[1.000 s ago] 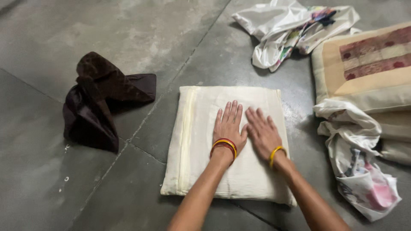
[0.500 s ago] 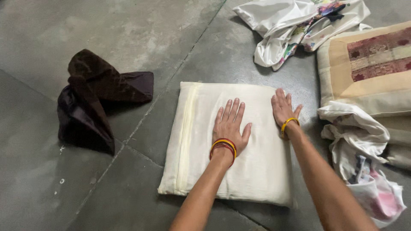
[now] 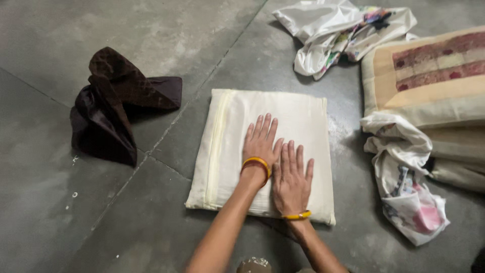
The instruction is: The person inserts a patterned pillow insert into a dark brown pillow cover on the floor. They smooth the insert, align the cover, and push the insert inside, then adjust the cover to fit properly.
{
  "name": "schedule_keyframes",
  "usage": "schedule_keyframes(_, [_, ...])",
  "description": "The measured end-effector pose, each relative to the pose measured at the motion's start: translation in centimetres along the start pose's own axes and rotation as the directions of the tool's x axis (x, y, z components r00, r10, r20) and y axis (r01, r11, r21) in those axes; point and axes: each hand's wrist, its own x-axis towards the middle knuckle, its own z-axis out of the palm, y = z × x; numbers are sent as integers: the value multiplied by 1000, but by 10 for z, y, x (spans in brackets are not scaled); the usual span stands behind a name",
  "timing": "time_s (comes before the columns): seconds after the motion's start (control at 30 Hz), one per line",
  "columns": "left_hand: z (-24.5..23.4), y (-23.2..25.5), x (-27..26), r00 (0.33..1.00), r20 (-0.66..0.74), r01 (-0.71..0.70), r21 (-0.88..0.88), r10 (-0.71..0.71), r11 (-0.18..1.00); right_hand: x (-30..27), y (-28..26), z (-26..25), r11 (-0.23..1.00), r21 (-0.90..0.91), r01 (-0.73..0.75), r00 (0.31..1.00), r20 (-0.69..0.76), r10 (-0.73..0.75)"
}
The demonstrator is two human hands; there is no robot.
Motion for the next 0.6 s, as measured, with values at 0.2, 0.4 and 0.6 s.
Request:
schedule_keyframes(0.2, [-56, -41, -69, 996, -12, -85, -57, 84, 995, -10, 24, -38, 992, -98, -84, 993, 73, 91])
schedule_keyframes(0.4, [-51, -41, -60, 999, -24, -35, -66, 34, 997, 18, 80, -35, 932, -51, -360, 898, 252, 361])
schedule_keyframes(0.6, [-32, -75, -42, 982, -72, 156, -227, -176, 961, 54, 5, -7, 901, 177, 397, 906, 80, -415])
